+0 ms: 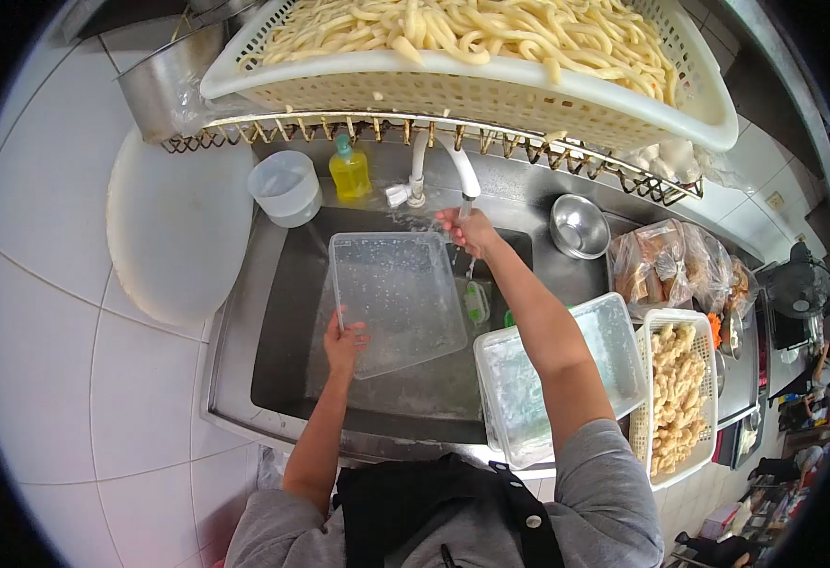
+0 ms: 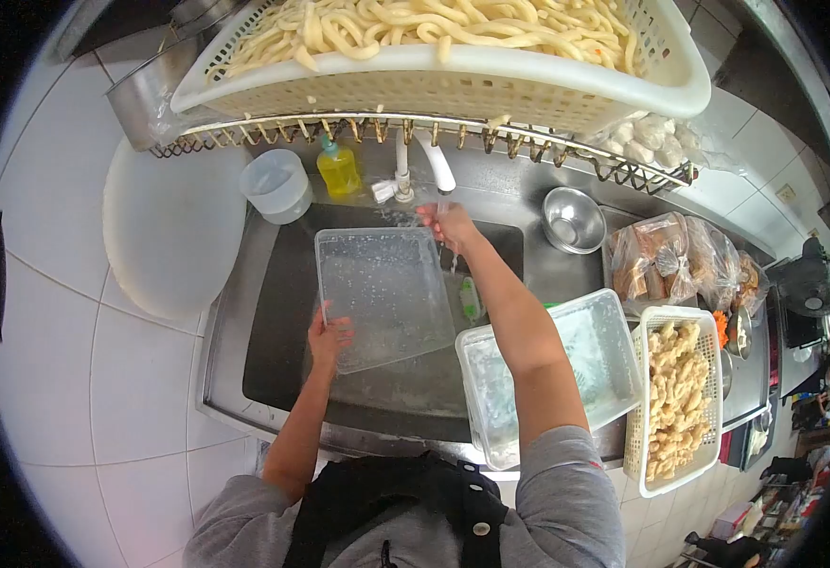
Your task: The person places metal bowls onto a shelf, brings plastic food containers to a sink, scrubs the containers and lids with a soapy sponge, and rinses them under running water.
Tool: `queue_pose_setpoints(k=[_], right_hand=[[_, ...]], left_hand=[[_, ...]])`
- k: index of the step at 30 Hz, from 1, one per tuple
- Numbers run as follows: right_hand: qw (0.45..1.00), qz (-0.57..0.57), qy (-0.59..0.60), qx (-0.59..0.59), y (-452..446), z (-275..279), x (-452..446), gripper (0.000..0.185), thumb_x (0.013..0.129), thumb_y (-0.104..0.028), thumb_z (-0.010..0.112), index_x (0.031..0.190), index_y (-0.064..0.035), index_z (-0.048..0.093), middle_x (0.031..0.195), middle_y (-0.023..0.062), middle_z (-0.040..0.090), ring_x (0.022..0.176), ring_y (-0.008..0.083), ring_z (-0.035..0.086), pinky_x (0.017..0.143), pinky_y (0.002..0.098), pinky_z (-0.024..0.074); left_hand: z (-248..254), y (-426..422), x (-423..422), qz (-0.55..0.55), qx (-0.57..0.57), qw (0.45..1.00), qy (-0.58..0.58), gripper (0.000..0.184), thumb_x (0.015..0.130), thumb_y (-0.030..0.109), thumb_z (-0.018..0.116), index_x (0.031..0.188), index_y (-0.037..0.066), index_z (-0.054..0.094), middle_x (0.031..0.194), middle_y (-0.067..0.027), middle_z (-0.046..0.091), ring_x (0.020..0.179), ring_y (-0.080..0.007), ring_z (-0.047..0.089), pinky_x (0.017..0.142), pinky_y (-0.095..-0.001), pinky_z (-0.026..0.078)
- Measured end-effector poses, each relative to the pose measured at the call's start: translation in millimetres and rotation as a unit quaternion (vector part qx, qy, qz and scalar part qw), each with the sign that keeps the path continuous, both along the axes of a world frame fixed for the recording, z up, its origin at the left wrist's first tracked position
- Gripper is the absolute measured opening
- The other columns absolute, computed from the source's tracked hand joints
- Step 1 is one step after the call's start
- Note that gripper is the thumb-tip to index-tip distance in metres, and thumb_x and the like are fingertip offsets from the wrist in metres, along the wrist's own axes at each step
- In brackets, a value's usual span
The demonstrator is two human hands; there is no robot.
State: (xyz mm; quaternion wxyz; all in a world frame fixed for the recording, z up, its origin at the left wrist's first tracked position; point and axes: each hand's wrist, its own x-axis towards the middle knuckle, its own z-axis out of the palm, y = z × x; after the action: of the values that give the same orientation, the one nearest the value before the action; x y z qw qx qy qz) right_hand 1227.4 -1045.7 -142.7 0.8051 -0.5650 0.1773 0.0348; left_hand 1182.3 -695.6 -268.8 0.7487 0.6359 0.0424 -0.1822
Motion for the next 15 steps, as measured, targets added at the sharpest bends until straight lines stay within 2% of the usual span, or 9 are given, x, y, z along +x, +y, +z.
queue_pose_setpoints(k=[1, 3, 4, 6, 7, 9, 12, 13, 15], right_hand=[[1.000, -0.001, 0.000, -0.001, 0.6, 7.2, -0.5, 0.016, 0.092, -0.006, 0.052, 0.101, 0.0056, 0.057, 0.071, 0.0042, 0.057, 0.052, 0.0064, 0.051, 0.040, 0.0183, 0.0386], [0.993, -0.063, 0.015, -0.097, 3.9, 27.3, -2.4, 0.014, 0.086, -0.011, 0.059, 0.090, 0.0015, 0.055, 0.059, 0.0001, 0.047, 0.046, 0.0056, 0.043, 0.034, 0.0227, 0.0277], [0.993, -0.066, 0.015, -0.098, 7.1, 38.1, -3.3, 0.014, 0.086, -0.011, 0.059, 0.090, 0.0015, 0.055, 0.059, 0.0001, 0.047, 0.046, 0.0056, 0.043, 0.034, 0.0227, 0.0277], [0.966, -0.139, 0.061, -0.210, 10.9, 54.0, -2.5, 0.015, 0.081, -0.011, 0.063, 0.076, -0.0022, 0.052, 0.057, -0.0008, 0.047, 0.047, 0.0090, 0.044, 0.039, 0.0270, 0.0320], [0.965, -0.141, 0.063, -0.210, 2.9, 43.2, 2.1, 0.015, 0.081, -0.011, 0.063, 0.076, -0.0022, 0.052, 0.057, -0.0008, 0.047, 0.047, 0.0090, 0.044, 0.039, 0.0270, 0.0320], [0.922, -0.092, 0.024, -0.376, -5.7, 31.3, 6.6, 0.009, 0.076, -0.005, 0.063, 0.075, 0.0007, 0.056, 0.063, 0.0014, 0.053, 0.052, 0.0136, 0.048, 0.049, 0.0306, 0.0392], [0.927, -0.028, 0.034, -0.373, -13.7, 27.3, 0.4, 0.009, 0.072, -0.002, 0.064, 0.080, 0.0016, 0.062, 0.074, 0.0045, 0.059, 0.065, 0.0145, 0.054, 0.062, 0.0307, 0.0442], [0.926, -0.027, 0.035, -0.374, -16.3, 24.6, -2.7, 0.009, 0.072, -0.002, 0.064, 0.080, 0.0016, 0.062, 0.074, 0.0045, 0.059, 0.065, 0.0145, 0.054, 0.062, 0.0307, 0.0442], [0.918, 0.072, 0.019, -0.390, -23.4, 11.9, -13.0, 0.024, 0.070, -0.007, 0.068, 0.092, 0.0033, 0.066, 0.083, 0.0113, 0.064, 0.082, 0.0192, 0.061, 0.073, 0.0323, 0.0483]], left_hand=[[2.3, -2.9, 0.7, -0.001, -0.001, 1.000, 0.000, 0.047, 0.094, 0.004, 0.040, 0.139, 0.017, 0.040, 0.096, -0.0118, 0.066, 0.068, -0.0214, 0.067, 0.057, -0.0313, 0.055], [6.7, -8.9, 0.6, -0.031, -0.006, 0.999, 0.030, 0.051, 0.092, 0.002, 0.038, 0.140, 0.016, 0.039, 0.100, -0.0136, 0.066, 0.073, -0.0234, 0.068, 0.062, -0.0334, 0.056], [-0.3, -9.1, 0.7, -0.034, -0.007, 0.999, 0.030, 0.051, 0.092, 0.002, 0.038, 0.140, 0.016, 0.039, 0.100, -0.0136, 0.066, 0.073, -0.0234, 0.068, 0.062, -0.0334, 0.056], [-15.7, -8.8, 1.9, -0.079, -0.102, 0.989, 0.066, 0.052, 0.091, 0.001, 0.035, 0.141, 0.015, 0.037, 0.105, -0.0156, 0.065, 0.079, -0.0251, 0.068, 0.066, -0.0340, 0.056], [-21.1, -10.6, 2.9, -0.081, -0.102, 0.989, 0.067, 0.052, 0.091, 0.001, 0.035, 0.141, 0.015, 0.037, 0.105, -0.0156, 0.065, 0.079, -0.0251, 0.068, 0.066, -0.0340, 0.056], [-30.4, -14.3, 4.3, -0.081, -0.138, 0.980, 0.121, 0.067, 0.078, -0.005, 0.037, 0.143, 0.015, 0.036, 0.110, -0.0170, 0.063, 0.086, -0.0279, 0.067, 0.072, -0.0362, 0.057], [-42.7, -20.4, 9.8, -0.063, -0.139, 0.977, 0.151, 0.066, 0.079, -0.007, 0.034, 0.142, 0.013, 0.037, 0.109, -0.0183, 0.063, 0.081, -0.0285, 0.068, 0.071, -0.0349, 0.057], [-47.3, -21.5, 13.0, -0.063, -0.141, 0.976, 0.152, 0.066, 0.079, -0.007, 0.034, 0.142, 0.013, 0.037, 0.109, -0.0183, 0.063, 0.081, -0.0285, 0.068, 0.071, -0.0349, 0.057], [-55.4, -19.0, 18.6, -0.056, -0.126, 0.970, 0.201, 0.070, 0.075, -0.008, 0.034, 0.142, 0.011, 0.036, 0.112, -0.0200, 0.062, 0.081, -0.0290, 0.067, 0.070, -0.0350, 0.058]])
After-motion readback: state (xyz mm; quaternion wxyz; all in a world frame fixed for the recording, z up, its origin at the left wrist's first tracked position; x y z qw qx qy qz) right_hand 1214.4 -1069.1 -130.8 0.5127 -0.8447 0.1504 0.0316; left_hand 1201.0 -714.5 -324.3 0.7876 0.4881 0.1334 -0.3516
